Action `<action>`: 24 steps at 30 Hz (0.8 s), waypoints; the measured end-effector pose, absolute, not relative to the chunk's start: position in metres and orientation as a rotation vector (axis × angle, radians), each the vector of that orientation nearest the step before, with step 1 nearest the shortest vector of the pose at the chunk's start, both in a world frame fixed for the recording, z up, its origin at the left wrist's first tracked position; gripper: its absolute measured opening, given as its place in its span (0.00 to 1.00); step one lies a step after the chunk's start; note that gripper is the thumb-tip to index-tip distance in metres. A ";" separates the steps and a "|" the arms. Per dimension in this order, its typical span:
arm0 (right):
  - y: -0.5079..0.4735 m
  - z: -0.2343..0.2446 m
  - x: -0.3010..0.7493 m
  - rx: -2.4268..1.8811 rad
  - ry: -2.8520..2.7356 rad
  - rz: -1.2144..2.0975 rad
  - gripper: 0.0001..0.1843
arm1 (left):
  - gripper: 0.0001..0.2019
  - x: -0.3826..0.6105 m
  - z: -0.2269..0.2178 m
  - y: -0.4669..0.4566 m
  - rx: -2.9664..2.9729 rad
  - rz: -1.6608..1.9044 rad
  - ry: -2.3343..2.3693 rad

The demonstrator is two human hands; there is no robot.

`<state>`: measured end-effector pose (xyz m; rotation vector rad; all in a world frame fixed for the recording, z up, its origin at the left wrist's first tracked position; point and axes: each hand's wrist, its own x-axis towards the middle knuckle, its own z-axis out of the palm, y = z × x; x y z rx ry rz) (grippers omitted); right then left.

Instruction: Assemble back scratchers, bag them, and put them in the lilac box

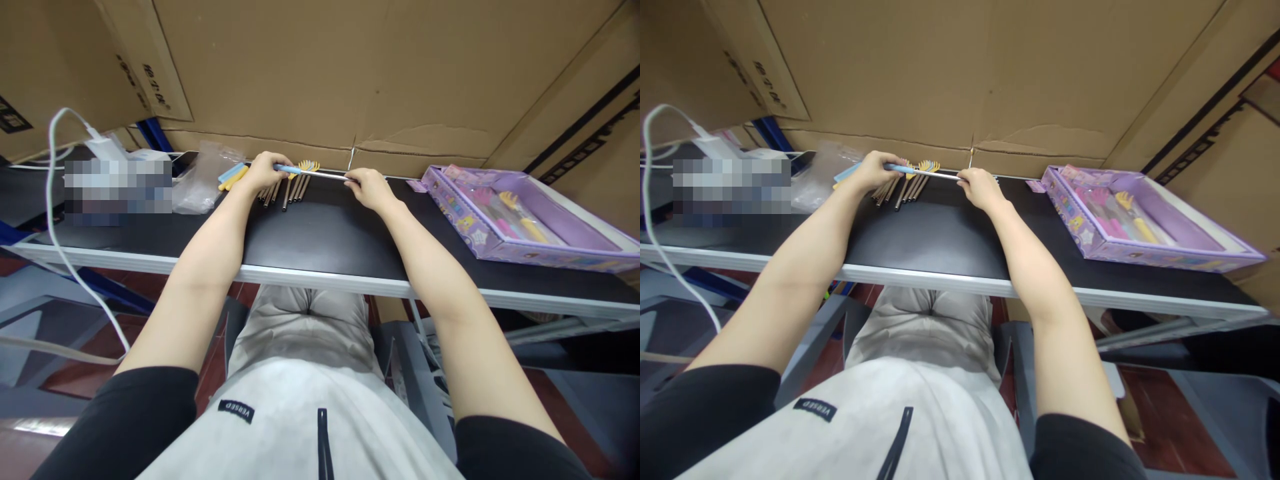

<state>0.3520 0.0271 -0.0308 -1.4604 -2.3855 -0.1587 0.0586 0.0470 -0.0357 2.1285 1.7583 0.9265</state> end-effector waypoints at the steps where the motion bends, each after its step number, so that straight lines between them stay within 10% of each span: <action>1: 0.028 -0.031 0.353 -1.460 -2.391 -0.165 0.22 | 0.23 0.059 -0.035 0.046 2.137 0.920 1.755; 24: 0.021 -0.025 0.351 -1.420 -2.417 -0.304 0.22 | 0.22 0.098 -0.027 0.035 2.316 0.853 1.764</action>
